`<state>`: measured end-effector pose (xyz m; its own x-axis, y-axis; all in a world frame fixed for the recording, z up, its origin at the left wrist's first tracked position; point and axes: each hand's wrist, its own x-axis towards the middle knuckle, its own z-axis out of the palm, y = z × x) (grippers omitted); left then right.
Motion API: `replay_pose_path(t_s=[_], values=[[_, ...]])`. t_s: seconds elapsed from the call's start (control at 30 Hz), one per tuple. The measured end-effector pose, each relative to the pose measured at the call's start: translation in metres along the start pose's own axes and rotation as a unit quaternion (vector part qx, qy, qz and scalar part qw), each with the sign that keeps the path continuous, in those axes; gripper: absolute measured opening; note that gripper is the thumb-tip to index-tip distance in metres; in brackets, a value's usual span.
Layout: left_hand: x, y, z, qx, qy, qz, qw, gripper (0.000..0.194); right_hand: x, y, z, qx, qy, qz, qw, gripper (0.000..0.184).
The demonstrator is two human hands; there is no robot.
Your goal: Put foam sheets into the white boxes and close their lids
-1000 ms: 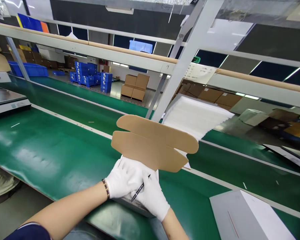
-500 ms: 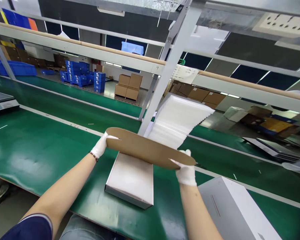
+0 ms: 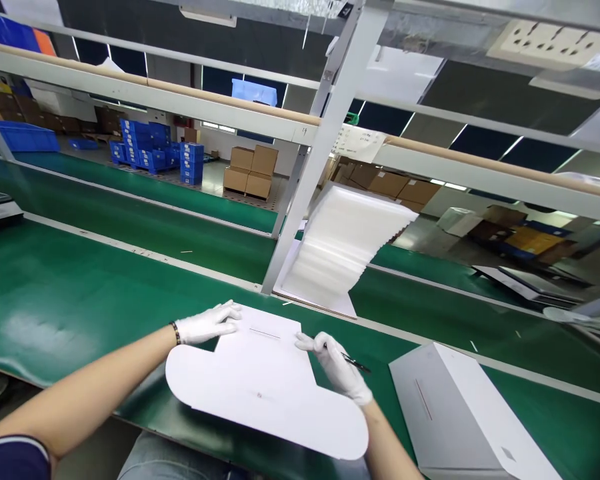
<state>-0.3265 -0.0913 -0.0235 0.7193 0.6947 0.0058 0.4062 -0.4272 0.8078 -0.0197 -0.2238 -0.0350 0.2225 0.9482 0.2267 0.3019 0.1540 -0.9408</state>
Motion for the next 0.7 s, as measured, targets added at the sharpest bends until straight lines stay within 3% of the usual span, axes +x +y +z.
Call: replay_pose_path(t_s=[0.07,0.1,0.17,0.23,0.37,0.47,0.57,0.63,0.7], values=[[-0.013,0.014,-0.007,0.092,-0.056,0.010,0.994,0.047,-0.017,-0.013,-0.018,-0.023,-0.109,0.022,0.993,0.039],[-0.021,0.021,-0.005,0.146,-0.075,0.020,0.986,0.050,-0.028,-0.019,-0.021,-0.052,-0.130,0.024,0.990,0.034],[-0.040,0.030,0.009,0.233,-0.082,0.044,0.968,0.059,-0.053,-0.021,-0.016,-0.097,-0.120,0.014,0.988,0.024],[-0.055,0.028,0.029,0.259,-0.061,0.060,0.962,0.066,-0.076,-0.012,0.000,-0.123,-0.110,-0.007,0.986,0.031],[-0.065,0.013,0.052,0.264,-0.024,0.079,0.961,0.066,-0.103,0.028,0.029,-0.167,-0.076,-0.059,0.981,0.032],[-0.068,0.011,0.058,0.276,-0.014,0.059,0.959,0.065,-0.115,0.055,0.036,-0.152,-0.027,-0.039,0.987,0.015],[-0.084,0.012,0.074,0.173,0.038,-0.087,0.980,0.085,-0.132,0.072,0.045,-0.066,0.095,0.087,0.989,0.028],[-0.099,0.010,0.090,-0.011,0.061,-0.175,0.983,0.102,-0.144,0.080,0.056,0.019,0.154,0.157,0.975,0.036],[-0.109,0.004,0.104,-0.190,0.065,-0.201,0.959,0.110,-0.152,0.083,0.066,0.080,0.154,0.191,0.966,0.041]])
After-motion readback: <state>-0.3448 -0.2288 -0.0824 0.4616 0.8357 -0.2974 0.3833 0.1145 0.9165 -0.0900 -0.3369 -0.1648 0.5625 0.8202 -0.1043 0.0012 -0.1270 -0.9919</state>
